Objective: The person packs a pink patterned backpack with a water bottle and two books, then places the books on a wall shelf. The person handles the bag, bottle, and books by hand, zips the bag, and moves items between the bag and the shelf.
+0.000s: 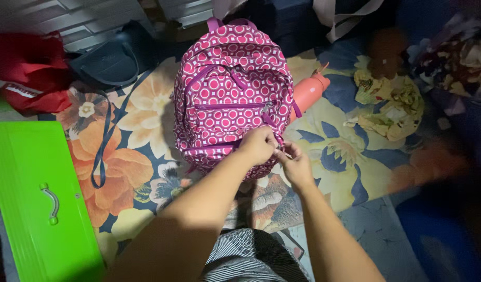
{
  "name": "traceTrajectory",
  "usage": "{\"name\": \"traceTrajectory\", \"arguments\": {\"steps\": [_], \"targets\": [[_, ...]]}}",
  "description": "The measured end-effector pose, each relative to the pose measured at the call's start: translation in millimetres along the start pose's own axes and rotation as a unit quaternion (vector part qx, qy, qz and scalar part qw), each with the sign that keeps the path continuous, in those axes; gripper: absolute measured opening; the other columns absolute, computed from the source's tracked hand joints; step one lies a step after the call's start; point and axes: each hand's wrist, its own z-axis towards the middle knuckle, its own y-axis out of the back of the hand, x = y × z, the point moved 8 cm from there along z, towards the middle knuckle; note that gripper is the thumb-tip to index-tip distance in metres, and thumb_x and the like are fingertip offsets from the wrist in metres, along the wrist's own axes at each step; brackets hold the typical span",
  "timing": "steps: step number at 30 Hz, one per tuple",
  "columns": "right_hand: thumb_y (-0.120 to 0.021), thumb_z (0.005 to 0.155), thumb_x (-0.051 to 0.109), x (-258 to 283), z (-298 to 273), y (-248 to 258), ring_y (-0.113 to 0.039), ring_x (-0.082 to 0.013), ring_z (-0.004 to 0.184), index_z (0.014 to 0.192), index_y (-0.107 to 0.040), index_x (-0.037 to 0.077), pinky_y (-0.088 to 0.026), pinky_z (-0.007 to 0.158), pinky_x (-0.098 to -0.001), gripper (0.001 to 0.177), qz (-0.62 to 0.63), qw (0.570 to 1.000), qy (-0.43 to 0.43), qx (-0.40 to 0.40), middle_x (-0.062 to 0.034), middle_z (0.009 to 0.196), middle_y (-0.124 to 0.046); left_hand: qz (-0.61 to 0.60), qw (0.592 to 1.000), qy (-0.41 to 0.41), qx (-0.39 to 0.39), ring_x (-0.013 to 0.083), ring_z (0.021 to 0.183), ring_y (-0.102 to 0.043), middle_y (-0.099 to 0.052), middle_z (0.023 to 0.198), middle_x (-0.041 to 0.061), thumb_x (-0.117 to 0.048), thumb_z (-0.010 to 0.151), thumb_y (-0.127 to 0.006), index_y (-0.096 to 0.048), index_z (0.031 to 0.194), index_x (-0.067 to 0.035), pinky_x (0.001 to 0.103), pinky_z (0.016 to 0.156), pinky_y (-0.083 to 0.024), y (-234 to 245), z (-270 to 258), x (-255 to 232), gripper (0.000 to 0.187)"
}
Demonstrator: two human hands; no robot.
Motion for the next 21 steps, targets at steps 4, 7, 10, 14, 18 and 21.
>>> {"name": "traceTrajectory", "arguments": {"steps": [4, 7, 10, 14, 18, 21], "targets": [[-0.073, 0.088, 0.002, -13.9, 16.2, 16.1, -0.060, -0.0079, 0.073, 0.095, -0.063, 0.006, -0.050, 0.066, -0.0254, 0.013, -0.018, 1.000, 0.000, 0.013, 0.0011, 0.083, -0.067, 0.085, 0.996, -0.019, 0.008, 0.0324, 0.087, -0.072, -0.073, 0.090, 0.012, -0.016, 0.080, -0.074, -0.070, 0.084, -0.010, 0.044, 0.076, -0.055, -5.9, -1.0, -26.0, 0.008], [-0.078, 0.085, 0.000, -24.9, 22.0, 30.5, -0.053, -0.0077, 0.062, 0.080, -0.060, 0.006, -0.043, 0.055, -0.0263, 0.020, -0.065, 0.997, -0.032, -0.007, 0.0019, 0.072, -0.062, 0.113, 0.993, 0.032, 0.024, 0.0342, 0.096, -0.070, -0.073, 0.097, 0.012, -0.020, 0.085, -0.072, -0.072, 0.092, -0.014, 0.047, 0.084, -0.053, -9.1, -5.7, -33.5, 0.010], [-0.079, 0.082, -0.001, -27.4, 24.5, 44.9, -0.051, -0.0068, 0.060, 0.073, -0.058, 0.007, -0.042, 0.054, -0.0255, 0.024, -0.099, 0.994, -0.037, 0.004, 0.0035, 0.068, -0.059, 0.169, 0.983, 0.056, 0.045, 0.0319, 0.101, -0.070, -0.074, 0.099, 0.011, -0.024, 0.086, -0.074, -0.074, 0.092, -0.015, 0.049, 0.101, -0.044, -14.9, -8.5, -43.3, 0.011], [-0.082, 0.080, 0.001, -31.7, 27.0, 50.7, -0.053, -0.0071, 0.060, 0.070, -0.059, 0.008, -0.044, 0.055, -0.0254, 0.027, -0.112, 0.991, -0.047, 0.046, 0.0032, 0.066, -0.061, 0.211, 0.968, 0.090, 0.100, 0.0302, 0.106, -0.068, -0.075, 0.103, 0.010, -0.028, 0.085, -0.077, -0.075, 0.096, -0.016, 0.051, 0.114, -0.034, -16.1, -5.3, -45.4, 0.016], [-0.083, 0.079, 0.003, -31.3, 40.1, 51.0, -0.052, -0.0059, 0.063, 0.069, -0.060, 0.008, -0.043, 0.056, -0.0251, 0.026, -0.124, 0.988, -0.027, 0.084, 0.0052, 0.068, -0.061, 0.245, 0.959, 0.086, 0.114, 0.0309, 0.102, -0.070, -0.075, 0.100, 0.011, -0.030, 0.081, -0.081, -0.074, 0.095, -0.015, 0.047, 0.100, -0.048, -9.3, 4.7, -51.3, 0.021], [-0.087, 0.078, 0.004, -31.8, 44.5, 46.9, -0.051, -0.0055, 0.064, 0.066, -0.057, 0.007, -0.044, 0.057, -0.0248, 0.033, -0.115, 0.988, 0.008, 0.102, 0.0055, 0.068, -0.058, 0.297, 0.948, 0.029, 0.114, 0.0330, 0.098, -0.071, -0.075, 0.097, 0.014, -0.029, 0.080, -0.082, -0.076, 0.092, -0.013, 0.047, 0.090, -0.055, -6.7, 7.9, -60.6, 0.020]]}}
